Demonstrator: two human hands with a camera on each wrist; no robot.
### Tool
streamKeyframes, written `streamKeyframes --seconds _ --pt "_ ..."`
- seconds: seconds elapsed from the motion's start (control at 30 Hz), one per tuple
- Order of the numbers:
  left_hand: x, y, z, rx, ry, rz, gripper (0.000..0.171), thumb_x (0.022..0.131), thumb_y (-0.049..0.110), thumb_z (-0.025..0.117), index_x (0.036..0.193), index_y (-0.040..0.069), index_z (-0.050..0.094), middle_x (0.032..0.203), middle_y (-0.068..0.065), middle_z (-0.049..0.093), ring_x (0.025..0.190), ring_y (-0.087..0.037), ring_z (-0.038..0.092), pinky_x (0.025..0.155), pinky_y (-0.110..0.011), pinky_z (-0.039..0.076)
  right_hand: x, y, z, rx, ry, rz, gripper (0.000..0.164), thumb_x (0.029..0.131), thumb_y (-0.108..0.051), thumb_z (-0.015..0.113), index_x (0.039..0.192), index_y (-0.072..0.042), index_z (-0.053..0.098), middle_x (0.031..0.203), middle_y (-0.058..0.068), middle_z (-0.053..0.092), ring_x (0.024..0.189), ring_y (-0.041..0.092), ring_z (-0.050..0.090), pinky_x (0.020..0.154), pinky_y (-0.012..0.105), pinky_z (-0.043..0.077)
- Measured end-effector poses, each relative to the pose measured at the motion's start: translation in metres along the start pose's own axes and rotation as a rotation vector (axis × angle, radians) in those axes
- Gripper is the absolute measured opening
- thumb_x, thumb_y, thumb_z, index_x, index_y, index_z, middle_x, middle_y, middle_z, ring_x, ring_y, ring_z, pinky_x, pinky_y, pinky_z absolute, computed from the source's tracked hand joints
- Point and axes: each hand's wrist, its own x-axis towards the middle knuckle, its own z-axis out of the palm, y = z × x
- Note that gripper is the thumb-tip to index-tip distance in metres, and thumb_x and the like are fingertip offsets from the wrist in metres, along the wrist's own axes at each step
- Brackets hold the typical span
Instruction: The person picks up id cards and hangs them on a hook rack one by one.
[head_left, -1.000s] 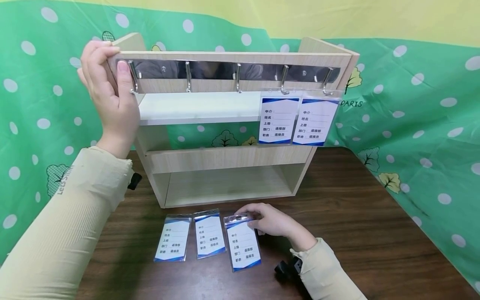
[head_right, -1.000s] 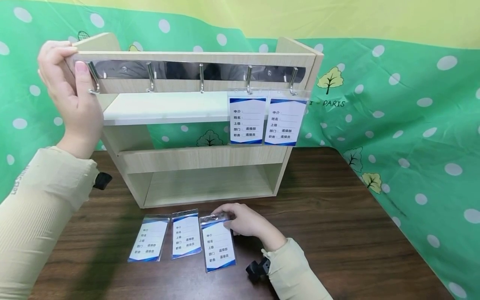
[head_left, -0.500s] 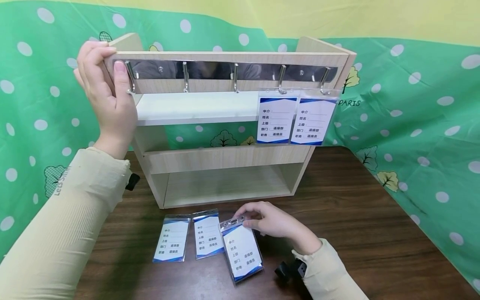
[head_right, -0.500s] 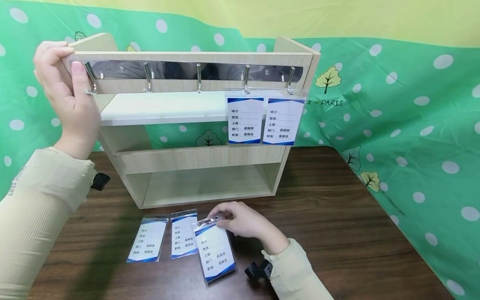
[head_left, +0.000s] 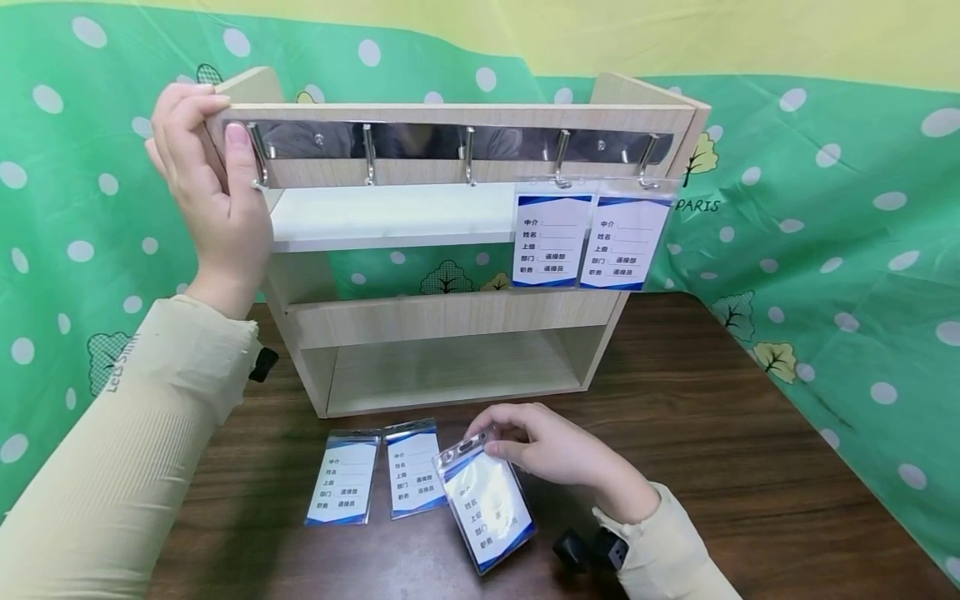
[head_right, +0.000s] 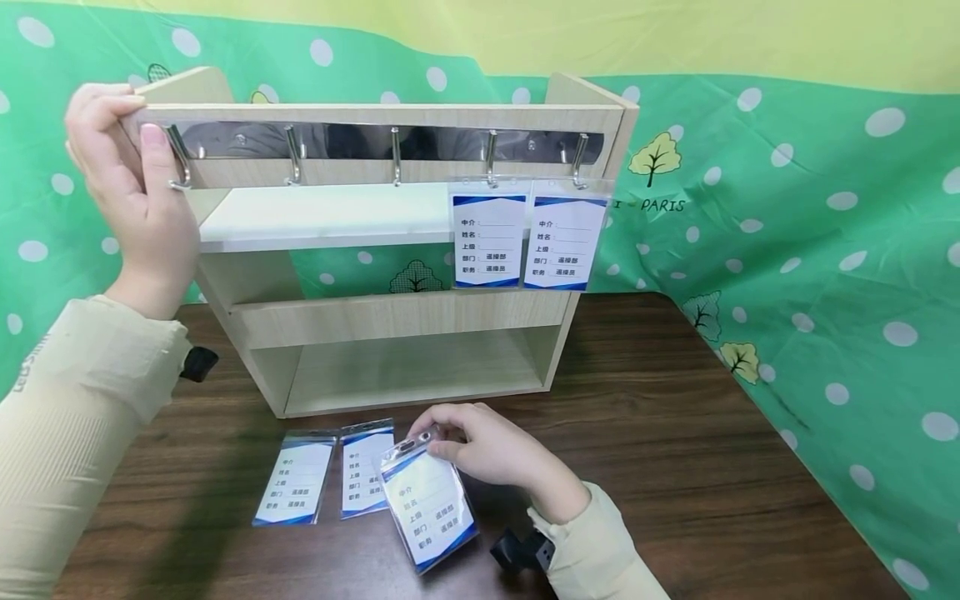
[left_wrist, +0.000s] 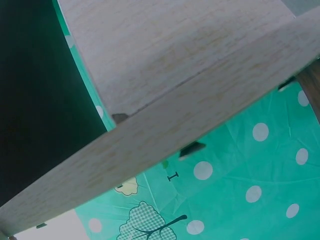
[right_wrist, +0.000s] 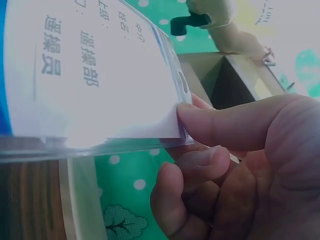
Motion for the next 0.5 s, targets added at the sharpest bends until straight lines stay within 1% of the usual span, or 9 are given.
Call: streamKeyframes --seconds 0.13,0.3,0.5 --pt "0.0 0.001 0.0 -0.003 0.005 0.001 0.024 0.094 0.018 0.046 0.113 0.011 0.058 0.122 0.009 0.05 0.126 -0.005 0.042 0.113 -0.026 0.017 -0.003 -0.005 -0.001 0.037 -0.003 -0.017 0.021 0.099 -0.009 0.055 0.116 -0.012 0.067 0.096 0.005 0.063 0.076 0.017 0.055 0.064 0.024 0.046" --pt "0.0 0.003 0.0 -0.008 0.015 0.003 0.022 0.094 0.016 0.046 0.112 0.011 0.058 0.122 0.009 0.05 0.125 -0.005 0.043 0.112 -0.026 0.018 -0.007 -0.011 -0.002 0.063 0.02 -0.036 0.022 0.099 -0.011 0.056 0.118 -0.012 0.067 0.091 0.006 0.061 0.073 0.02 0.055 0.062 0.024 0.045" --pt "0.0 0.003 0.001 -0.009 0.013 0.003 0.022 0.094 0.016 0.046 0.112 0.011 0.058 0.122 0.009 0.05 0.125 -0.005 0.042 0.113 -0.026 0.017 -0.012 -0.017 -0.004 0.055 0.069 -0.046 0.022 0.099 -0.013 0.057 0.118 -0.013 0.067 0.091 0.006 0.061 0.073 0.015 0.055 0.063 0.024 0.045"
